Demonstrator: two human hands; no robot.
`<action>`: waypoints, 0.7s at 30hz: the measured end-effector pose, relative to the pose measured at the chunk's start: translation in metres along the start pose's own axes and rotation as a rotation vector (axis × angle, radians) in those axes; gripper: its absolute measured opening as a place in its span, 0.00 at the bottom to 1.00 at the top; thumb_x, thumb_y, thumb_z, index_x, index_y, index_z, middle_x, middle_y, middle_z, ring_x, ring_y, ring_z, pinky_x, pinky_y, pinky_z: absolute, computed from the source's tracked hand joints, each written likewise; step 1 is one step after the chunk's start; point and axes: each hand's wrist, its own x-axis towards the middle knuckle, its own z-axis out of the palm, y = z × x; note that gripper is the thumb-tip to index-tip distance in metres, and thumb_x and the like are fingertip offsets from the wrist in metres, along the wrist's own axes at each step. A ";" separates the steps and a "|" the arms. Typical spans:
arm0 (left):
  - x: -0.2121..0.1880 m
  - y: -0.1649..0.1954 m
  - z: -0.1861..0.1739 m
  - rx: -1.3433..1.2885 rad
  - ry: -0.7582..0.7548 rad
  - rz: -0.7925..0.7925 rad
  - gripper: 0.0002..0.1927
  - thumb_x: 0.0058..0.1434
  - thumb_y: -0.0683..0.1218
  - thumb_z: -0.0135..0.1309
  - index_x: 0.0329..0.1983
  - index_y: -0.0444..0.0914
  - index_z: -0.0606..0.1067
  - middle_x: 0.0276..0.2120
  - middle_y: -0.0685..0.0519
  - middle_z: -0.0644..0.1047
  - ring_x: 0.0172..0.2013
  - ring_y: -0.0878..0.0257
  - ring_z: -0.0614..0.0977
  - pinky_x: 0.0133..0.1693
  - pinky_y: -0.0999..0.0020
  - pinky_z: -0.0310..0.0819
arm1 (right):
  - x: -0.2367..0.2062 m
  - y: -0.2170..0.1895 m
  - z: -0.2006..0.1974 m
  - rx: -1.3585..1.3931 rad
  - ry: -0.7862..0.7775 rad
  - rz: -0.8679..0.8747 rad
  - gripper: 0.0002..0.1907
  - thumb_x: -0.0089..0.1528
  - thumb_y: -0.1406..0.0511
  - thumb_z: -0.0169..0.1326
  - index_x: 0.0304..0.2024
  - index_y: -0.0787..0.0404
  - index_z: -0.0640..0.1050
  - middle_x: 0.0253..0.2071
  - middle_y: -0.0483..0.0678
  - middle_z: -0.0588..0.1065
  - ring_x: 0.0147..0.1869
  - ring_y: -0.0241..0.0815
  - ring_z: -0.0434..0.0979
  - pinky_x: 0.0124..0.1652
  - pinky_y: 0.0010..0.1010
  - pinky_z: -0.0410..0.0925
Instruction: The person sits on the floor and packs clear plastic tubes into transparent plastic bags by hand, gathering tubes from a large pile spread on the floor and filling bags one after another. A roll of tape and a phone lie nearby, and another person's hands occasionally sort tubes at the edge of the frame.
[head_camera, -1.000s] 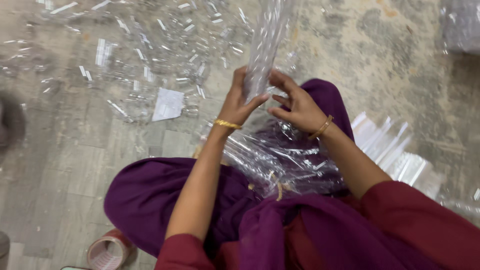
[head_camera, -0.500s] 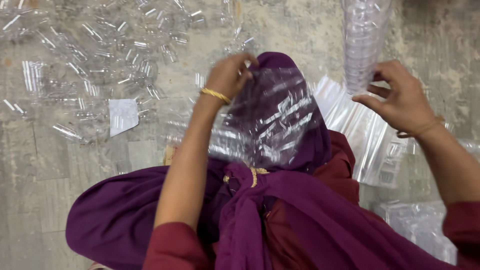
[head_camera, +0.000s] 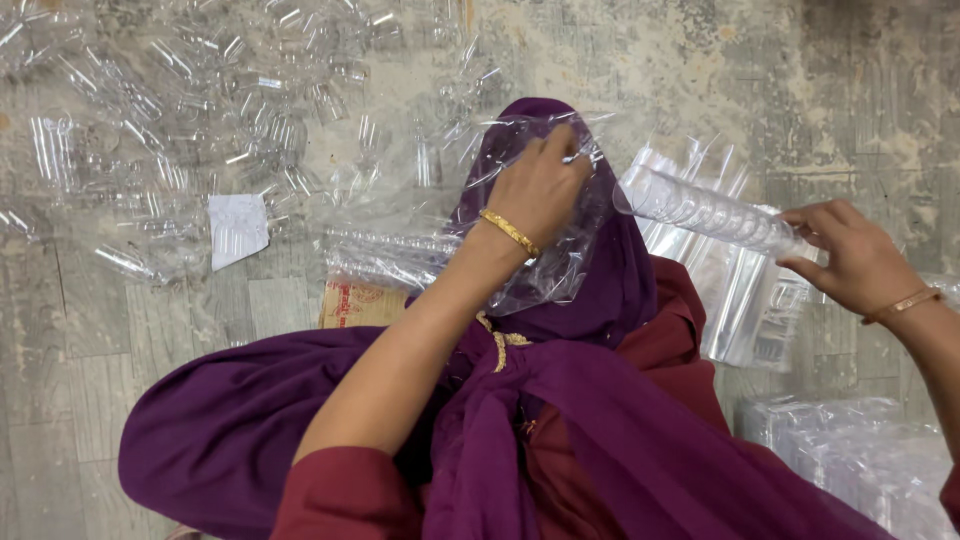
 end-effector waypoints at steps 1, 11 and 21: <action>0.000 0.000 0.002 -0.090 -0.040 -0.033 0.15 0.58 0.43 0.56 0.48 0.38 0.71 0.49 0.41 0.70 0.44 0.44 0.79 0.39 0.50 0.77 | -0.001 0.005 0.003 -0.024 -0.029 0.006 0.29 0.55 0.59 0.65 0.59 0.56 0.76 0.54 0.51 0.72 0.52 0.49 0.81 0.51 0.38 0.75; 0.011 -0.001 -0.023 -0.107 0.110 0.062 0.12 0.50 0.35 0.50 0.35 0.39 0.80 0.46 0.43 0.75 0.42 0.44 0.82 0.46 0.53 0.78 | 0.004 -0.003 0.012 -0.070 -0.026 -0.108 0.27 0.56 0.60 0.64 0.59 0.53 0.77 0.53 0.51 0.73 0.52 0.49 0.79 0.50 0.39 0.73; -0.006 0.123 -0.029 -0.198 0.014 0.026 0.24 0.58 0.41 0.49 0.56 0.25 0.69 0.60 0.37 0.69 0.32 0.42 0.85 0.34 0.45 0.79 | 0.054 -0.163 0.016 0.217 -0.007 -0.595 0.22 0.57 0.66 0.57 0.55 0.60 0.75 0.57 0.51 0.74 0.64 0.55 0.72 0.62 0.43 0.66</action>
